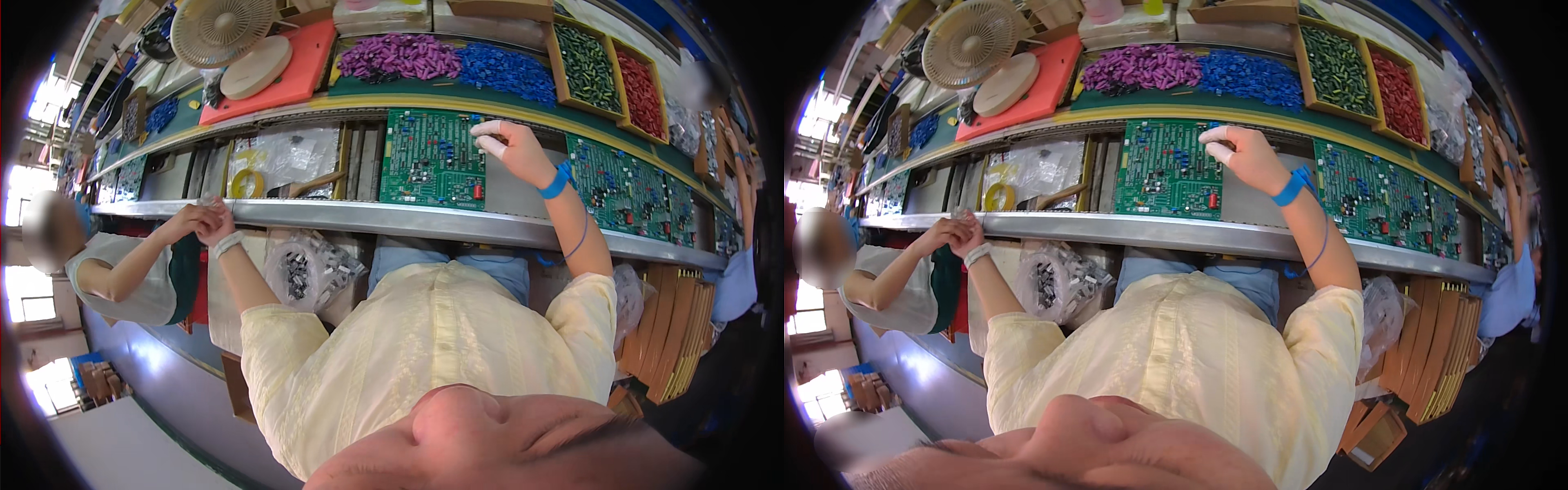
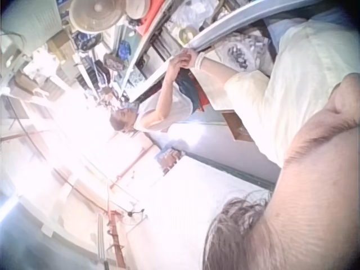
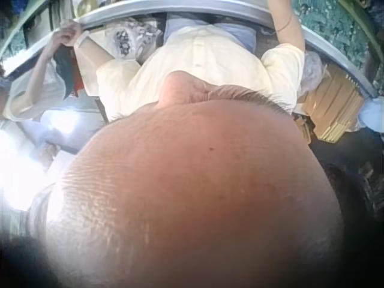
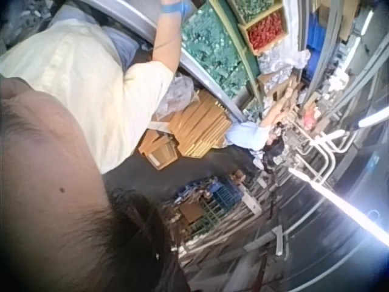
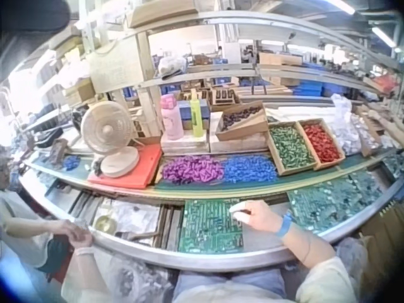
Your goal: Assemble electronic components onto printed circuit boards on a production line.
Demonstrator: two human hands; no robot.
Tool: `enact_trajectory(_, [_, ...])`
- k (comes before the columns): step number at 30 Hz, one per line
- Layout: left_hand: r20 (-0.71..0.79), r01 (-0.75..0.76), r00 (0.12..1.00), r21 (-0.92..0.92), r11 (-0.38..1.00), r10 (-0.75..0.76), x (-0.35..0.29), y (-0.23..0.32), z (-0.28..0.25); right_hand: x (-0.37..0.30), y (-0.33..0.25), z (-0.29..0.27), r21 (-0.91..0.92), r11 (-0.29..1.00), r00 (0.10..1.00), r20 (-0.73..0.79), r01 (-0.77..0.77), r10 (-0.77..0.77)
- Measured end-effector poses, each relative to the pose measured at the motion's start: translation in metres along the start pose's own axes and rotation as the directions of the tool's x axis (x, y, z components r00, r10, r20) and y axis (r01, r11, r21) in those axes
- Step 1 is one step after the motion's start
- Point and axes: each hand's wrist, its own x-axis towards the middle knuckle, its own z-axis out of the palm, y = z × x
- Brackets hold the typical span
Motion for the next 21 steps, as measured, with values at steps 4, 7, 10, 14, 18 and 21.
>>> enact_trajectory(4, [-0.376, -0.175, 0.911, 0.025, 0.984, 0.171, -0.010, -0.064, 0.036, -0.005, -0.001, 0.009, 0.084, 0.993, 0.997, 0.005, -0.078, 0.078])
enact_trajectory(7, [-0.108, 0.188, 0.974, -0.106, 0.976, -0.199, -0.024, -0.111, 0.057, -0.003, -0.013, 0.033, 0.004, 0.988, 0.987, -0.039, 0.154, -0.153])
enact_trajectory(10, [-0.199, 0.336, 0.920, -0.041, 0.941, -0.337, -0.035, -0.196, 0.105, -0.002, -0.035, 0.060, -0.177, 0.914, 0.931, 0.066, 0.365, -0.360])
enact_trajectory(14, [-0.243, 0.552, 0.806, -0.021, 0.834, -0.540, -0.079, -0.299, 0.159, -0.009, -0.055, 0.115, -0.314, 0.799, 0.850, 0.057, 0.513, -0.523])
enact_trajectory(18, [-0.085, 0.746, 0.663, 0.005, 0.665, -0.744, -0.110, -0.367, 0.191, -0.016, -0.048, 0.119, -0.399, 0.787, 0.833, -0.095, 0.470, -0.546])
enact_trajectory(21, [-0.347, 0.775, 0.631, 0.234, 0.588, -0.694, -0.129, -0.412, 0.232, -0.034, -0.038, 0.092, -0.376, 0.870, 0.910, -0.134, 0.319, -0.391])
